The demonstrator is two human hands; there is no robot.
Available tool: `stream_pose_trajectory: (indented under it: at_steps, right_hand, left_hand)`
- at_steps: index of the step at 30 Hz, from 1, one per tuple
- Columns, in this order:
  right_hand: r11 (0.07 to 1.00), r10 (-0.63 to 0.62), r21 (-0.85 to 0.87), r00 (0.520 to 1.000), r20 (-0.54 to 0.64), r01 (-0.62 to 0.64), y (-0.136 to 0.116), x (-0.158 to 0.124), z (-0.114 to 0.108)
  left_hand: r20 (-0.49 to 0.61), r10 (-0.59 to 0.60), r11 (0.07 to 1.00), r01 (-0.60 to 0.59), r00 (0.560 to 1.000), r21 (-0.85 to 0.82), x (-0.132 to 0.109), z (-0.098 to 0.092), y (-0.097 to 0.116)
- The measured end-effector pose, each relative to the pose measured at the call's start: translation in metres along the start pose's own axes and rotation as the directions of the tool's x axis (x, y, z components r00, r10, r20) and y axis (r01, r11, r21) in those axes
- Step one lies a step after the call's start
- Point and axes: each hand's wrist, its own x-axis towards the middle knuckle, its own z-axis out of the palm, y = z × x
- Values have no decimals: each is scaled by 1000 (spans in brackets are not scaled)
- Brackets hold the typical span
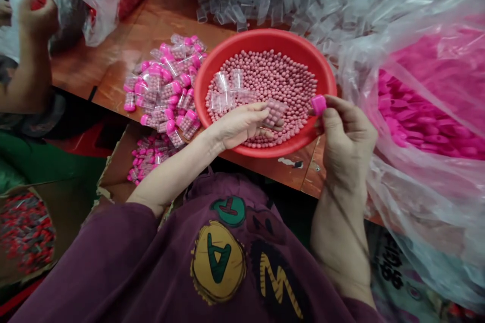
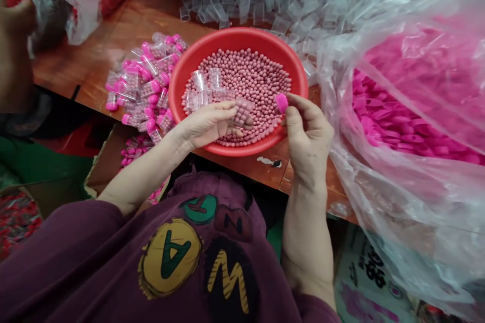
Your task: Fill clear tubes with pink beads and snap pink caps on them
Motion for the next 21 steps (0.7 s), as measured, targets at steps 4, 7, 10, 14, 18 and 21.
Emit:
stream_pose_trajectory:
  at_steps: [4,7,10,14,18,21]
  right_hand:
    - [990,-53,-131,997,49,59,-19,7,14]
    - [979,-90,-172,990,108,108,-28,11,22]
    - [977,-125,-157,983,135,146,-32,14,27]
    - [974,-161,-140,977,142,181,-34,14,32]
    - [967,-166,-167,975,151,191,-38,11,33]
    - [944,-217,-217,964,156,248,-40,7,31]
  left_hand:
    - [-43,0,999,2,999,46,0,1,-3]
    - [-45,-3,999,5,999,46,0,1,-2]
    - [-33,-6,1000,7,999,25,-1,2,-4]
    - [-94,23,1000,-21,995,21,-1,9,-9]
    - [-127,65,998,-62,990,27,-2,16,-17]
    - [-137,138,989,-131,981,62,-2,15,-26]
